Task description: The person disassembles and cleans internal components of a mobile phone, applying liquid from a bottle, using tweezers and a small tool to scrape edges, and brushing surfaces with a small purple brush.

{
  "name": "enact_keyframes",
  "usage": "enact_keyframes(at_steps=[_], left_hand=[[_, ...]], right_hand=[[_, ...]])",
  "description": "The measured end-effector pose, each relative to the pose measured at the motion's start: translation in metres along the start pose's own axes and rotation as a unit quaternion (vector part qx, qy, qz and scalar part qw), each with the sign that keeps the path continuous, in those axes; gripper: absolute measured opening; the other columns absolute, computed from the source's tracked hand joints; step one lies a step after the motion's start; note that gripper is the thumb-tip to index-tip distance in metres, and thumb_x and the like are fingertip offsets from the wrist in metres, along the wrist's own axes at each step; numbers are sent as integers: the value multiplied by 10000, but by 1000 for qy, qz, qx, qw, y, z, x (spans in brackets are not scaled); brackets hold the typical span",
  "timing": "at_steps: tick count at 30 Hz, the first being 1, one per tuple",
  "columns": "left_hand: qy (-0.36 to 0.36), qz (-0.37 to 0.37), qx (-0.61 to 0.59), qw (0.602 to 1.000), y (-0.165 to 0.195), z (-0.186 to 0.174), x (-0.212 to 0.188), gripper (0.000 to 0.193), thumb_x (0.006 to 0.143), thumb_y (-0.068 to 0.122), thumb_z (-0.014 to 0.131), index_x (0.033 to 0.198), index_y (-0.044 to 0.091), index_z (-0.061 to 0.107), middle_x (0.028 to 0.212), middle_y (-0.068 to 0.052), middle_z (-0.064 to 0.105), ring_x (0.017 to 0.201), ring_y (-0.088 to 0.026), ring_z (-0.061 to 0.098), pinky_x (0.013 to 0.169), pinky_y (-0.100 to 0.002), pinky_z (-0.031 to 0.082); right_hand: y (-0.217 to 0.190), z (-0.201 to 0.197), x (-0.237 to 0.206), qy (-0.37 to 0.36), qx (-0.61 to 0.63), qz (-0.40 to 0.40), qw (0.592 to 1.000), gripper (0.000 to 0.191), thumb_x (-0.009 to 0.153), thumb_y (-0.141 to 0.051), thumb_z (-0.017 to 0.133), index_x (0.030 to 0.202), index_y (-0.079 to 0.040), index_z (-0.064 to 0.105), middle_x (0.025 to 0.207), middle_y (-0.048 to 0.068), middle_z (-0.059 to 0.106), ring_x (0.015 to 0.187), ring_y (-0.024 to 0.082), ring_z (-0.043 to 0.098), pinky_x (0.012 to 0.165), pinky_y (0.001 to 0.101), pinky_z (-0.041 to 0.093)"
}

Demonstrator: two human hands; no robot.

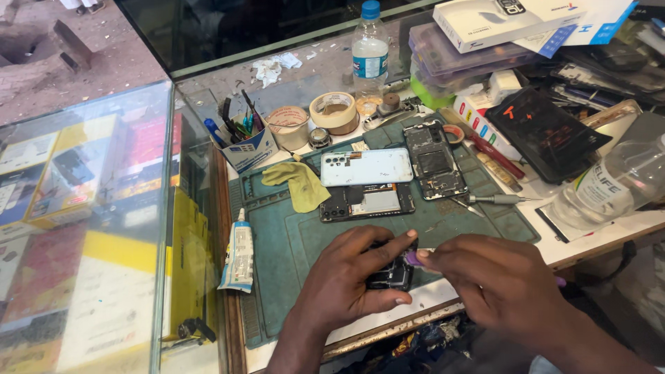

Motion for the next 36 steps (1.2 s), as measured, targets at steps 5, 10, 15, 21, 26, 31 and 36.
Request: enact_keyframes(at_steps=[5,10,15,21,26,31,36], left_hand=[[4,4,-9,1000,-2,-1,1,788,895,666,624,1483,141,633,1209,-99,672,1120,-311,661,977,-424,525],[11,-2,-28,1000,0,0,0,788,896,677,618,1453,121,641,1200,-101,673,1110,-309,662,966,-417,540],[17,5,-24,1000,-1,0,0,781,911,666,619,1441,94,643,1207,-109,670,1127,-318,660,978,-420,543],[29,5,-32,999,2,-3,1,737,940,645,633,1411,78,644,1226,-114,677,1154,-321,669,999,-422,543],[30,5,-46,999,2,-2,0,745,930,640,639,1402,64,658,1226,-135,673,1138,-331,671,978,-420,550],[24,-6,-65,998,-1,-1,-2,774,906,638,640,1427,66,655,1212,-139,673,1126,-325,676,971,-417,549],[16,-9,-82,997,0,-4,-1,788,912,651,617,1450,77,647,1216,-130,672,1130,-316,679,983,-406,543]], right_hand=[[-6,6,1,30,-14,-61,998,270,777,-7,754,1029,-102,745,920,59,736,793,202,750,666,328,579],[1,16,-3,54,-23,-83,995,277,789,3,748,1053,-79,749,940,78,743,799,221,737,679,344,575],[13,21,-10,72,-20,-54,996,252,804,22,740,1031,-88,743,948,76,756,809,217,738,687,342,576],[10,26,-9,92,-23,-68,993,291,789,16,755,1062,-84,761,955,93,748,828,235,745,691,343,583],[10,25,-9,102,-41,-76,991,249,770,30,746,995,-75,741,977,93,753,870,255,737,735,371,579],[7,28,-11,86,1,-86,993,232,748,37,748,948,-75,719,920,80,732,804,234,727,667,360,568],[6,33,-10,93,28,-54,994,279,757,49,741,1009,-69,767,909,76,743,769,194,725,646,321,577]])
Point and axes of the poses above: each hand's wrist, its own x-axis towards the middle knuckle, its own z-axis out of the palm, y = z × x, the point moved 2 cm from there along x, towards the middle knuckle
